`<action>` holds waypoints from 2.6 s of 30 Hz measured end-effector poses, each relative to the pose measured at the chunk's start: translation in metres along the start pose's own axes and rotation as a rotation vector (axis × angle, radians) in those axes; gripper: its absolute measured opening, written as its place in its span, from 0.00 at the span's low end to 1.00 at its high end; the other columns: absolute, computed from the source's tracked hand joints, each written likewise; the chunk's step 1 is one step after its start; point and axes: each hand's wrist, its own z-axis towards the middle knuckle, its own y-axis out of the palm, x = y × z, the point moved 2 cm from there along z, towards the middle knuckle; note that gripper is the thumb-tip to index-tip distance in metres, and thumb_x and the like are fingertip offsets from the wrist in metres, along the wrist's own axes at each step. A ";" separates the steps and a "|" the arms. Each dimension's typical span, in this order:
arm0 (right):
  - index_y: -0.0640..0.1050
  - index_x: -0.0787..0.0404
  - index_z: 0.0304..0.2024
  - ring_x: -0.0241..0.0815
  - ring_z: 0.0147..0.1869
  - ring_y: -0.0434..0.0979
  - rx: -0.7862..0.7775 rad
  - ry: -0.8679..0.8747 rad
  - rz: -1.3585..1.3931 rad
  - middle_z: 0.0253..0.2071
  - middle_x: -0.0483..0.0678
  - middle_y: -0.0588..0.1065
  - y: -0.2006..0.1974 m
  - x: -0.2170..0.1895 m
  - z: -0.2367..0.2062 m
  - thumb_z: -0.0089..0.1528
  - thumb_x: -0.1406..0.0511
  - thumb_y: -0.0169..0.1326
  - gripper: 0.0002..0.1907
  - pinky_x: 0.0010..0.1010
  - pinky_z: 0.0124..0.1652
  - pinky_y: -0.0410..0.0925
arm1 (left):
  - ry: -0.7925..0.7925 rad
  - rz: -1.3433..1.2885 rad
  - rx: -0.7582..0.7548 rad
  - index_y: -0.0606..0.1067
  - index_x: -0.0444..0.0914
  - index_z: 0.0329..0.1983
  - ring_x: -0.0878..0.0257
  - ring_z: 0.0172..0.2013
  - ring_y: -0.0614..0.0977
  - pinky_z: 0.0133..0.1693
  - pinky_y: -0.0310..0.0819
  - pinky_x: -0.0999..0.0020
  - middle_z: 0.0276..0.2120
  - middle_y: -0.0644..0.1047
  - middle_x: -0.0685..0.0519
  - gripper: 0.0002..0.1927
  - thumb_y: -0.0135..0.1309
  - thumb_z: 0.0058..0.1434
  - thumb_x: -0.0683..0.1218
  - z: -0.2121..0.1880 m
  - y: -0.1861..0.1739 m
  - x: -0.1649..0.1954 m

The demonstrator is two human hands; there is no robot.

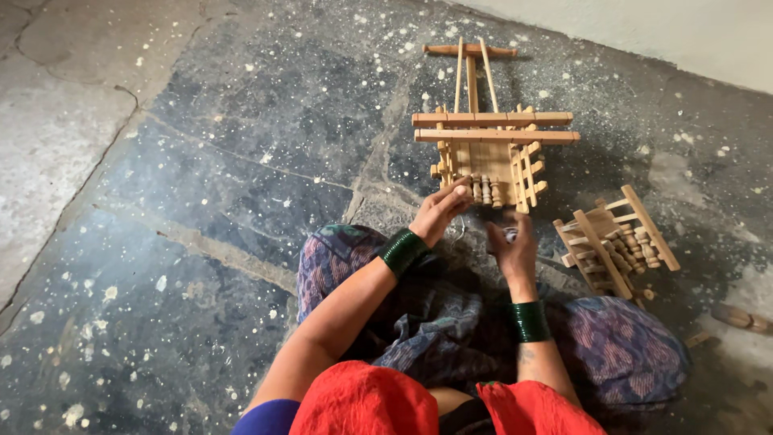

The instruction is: The person sits on the floor and wipes the parts of a small wooden loom with a white cloth, moving the cloth over the frame and slats. They handle small wooden spools and a second smaller wooden piece beside them while continuing to wipe the loom surfaces.

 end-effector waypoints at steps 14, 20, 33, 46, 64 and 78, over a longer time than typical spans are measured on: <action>0.69 0.59 0.69 0.51 0.60 0.78 0.007 -0.469 0.094 0.58 0.57 0.76 0.010 -0.056 -0.018 0.67 0.66 0.56 0.27 0.40 0.55 0.74 | -0.137 0.255 -0.041 0.78 0.33 0.40 0.57 0.38 0.84 0.45 0.81 0.63 0.37 0.83 0.46 0.36 0.34 0.74 0.67 -0.004 0.002 -0.002; 0.78 0.58 0.61 0.44 0.52 0.82 -0.018 -0.342 0.027 0.51 0.52 0.81 0.015 -0.048 -0.019 0.65 0.66 0.57 0.20 0.35 0.48 0.76 | -0.005 0.511 -0.152 0.81 0.32 0.41 0.62 0.34 0.79 0.38 0.75 0.70 0.38 0.84 0.48 0.42 0.28 0.80 0.68 0.001 -0.001 -0.002; 0.82 0.60 0.55 0.61 0.47 0.82 0.251 -0.116 -0.380 0.45 0.61 0.80 -0.012 -0.015 0.039 0.66 0.46 0.54 0.28 0.47 0.45 0.74 | 0.335 1.209 0.139 0.70 0.40 0.66 0.36 0.63 0.69 0.63 0.65 0.46 0.65 0.66 0.35 0.28 0.56 0.64 0.54 -0.011 0.003 -0.003; 0.80 0.45 0.59 0.64 0.49 0.79 0.134 0.290 -0.481 0.44 0.61 0.80 0.005 -0.027 0.053 0.58 0.45 0.53 0.30 0.53 0.48 0.71 | 0.299 1.300 0.211 0.68 0.46 0.68 0.30 0.64 0.65 0.61 0.65 0.42 0.71 0.58 0.32 0.33 0.60 0.59 0.50 -0.012 -0.001 -0.002; 0.79 0.60 0.48 0.58 0.51 0.79 0.201 0.049 -0.255 0.47 0.57 0.79 0.017 -0.018 0.018 0.63 0.58 0.56 0.16 0.46 0.50 0.71 | 0.242 1.377 0.095 0.51 0.37 0.77 0.33 0.71 0.57 0.66 0.60 0.51 0.73 0.50 0.26 0.47 0.57 0.58 0.50 -0.005 0.003 -0.010; 0.82 0.53 0.41 0.59 0.50 0.78 -0.004 -0.106 -0.372 0.46 0.53 0.79 0.018 -0.038 0.046 0.62 0.59 0.51 0.12 0.46 0.48 0.71 | 0.318 1.536 0.089 0.57 0.29 0.72 0.32 0.70 0.58 0.66 0.60 0.47 0.72 0.53 0.27 0.46 0.61 0.54 0.52 -0.010 0.006 -0.003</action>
